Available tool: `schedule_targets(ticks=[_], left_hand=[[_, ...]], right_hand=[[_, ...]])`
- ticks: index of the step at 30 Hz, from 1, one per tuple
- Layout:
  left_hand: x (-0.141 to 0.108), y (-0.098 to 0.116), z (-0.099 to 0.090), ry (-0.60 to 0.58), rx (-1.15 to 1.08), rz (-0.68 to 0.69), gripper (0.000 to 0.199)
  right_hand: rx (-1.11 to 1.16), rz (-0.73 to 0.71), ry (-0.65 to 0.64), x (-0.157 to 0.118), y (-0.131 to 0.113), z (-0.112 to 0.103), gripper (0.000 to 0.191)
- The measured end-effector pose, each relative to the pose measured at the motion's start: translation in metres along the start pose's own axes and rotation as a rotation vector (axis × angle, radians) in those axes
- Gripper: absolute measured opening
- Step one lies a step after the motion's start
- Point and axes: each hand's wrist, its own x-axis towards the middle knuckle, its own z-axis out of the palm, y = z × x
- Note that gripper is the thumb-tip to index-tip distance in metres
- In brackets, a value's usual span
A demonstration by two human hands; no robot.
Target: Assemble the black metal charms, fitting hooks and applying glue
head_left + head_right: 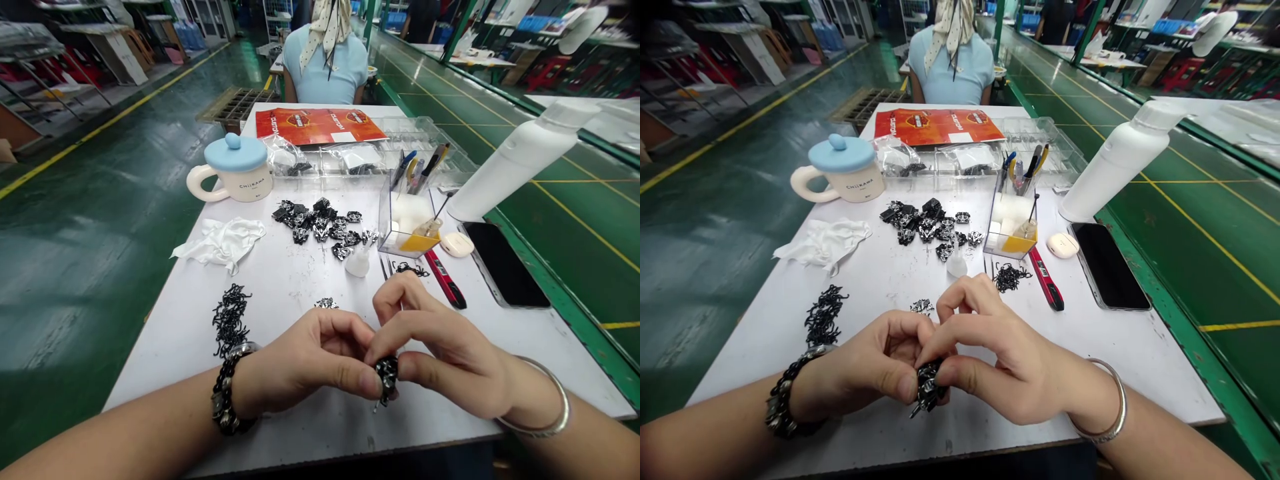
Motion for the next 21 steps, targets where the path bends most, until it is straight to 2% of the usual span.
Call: schedule_targets(ticks=[5,8,11,14,17,18,21], left_hand=[[0.001,-0.003,0.002,-0.014,-0.098,0.055,0.019],[0.001,0.0,0.003,-0.03,-0.177,0.056,0.022],[0.001,0.006,0.003,-0.025,-0.229,0.058,0.022],[0.0,0.01,0.001,0.005,-0.259,0.097,0.022],[0.0,0.012,-0.001,0.038,-0.277,0.139,0.019],[0.0,0.012,-0.001,0.051,-0.278,0.146,0.019],[0.001,0.012,-0.002,0.084,-0.272,0.149,0.018]], right_hand=[[0.094,0.09,-0.003,0.002,0.003,0.003,0.02],[0.123,0.102,0.033,0.004,0.005,0.004,0.029],[0.093,0.126,0.029,0.003,0.005,-0.008,0.033],[-0.172,0.269,-0.081,-0.006,0.015,-0.036,0.021],[-0.493,0.511,-0.16,-0.019,0.041,-0.066,0.013],[-0.608,0.568,-0.17,-0.023,0.052,-0.074,0.011],[-0.728,0.61,-0.128,-0.028,0.078,-0.083,0.01]])
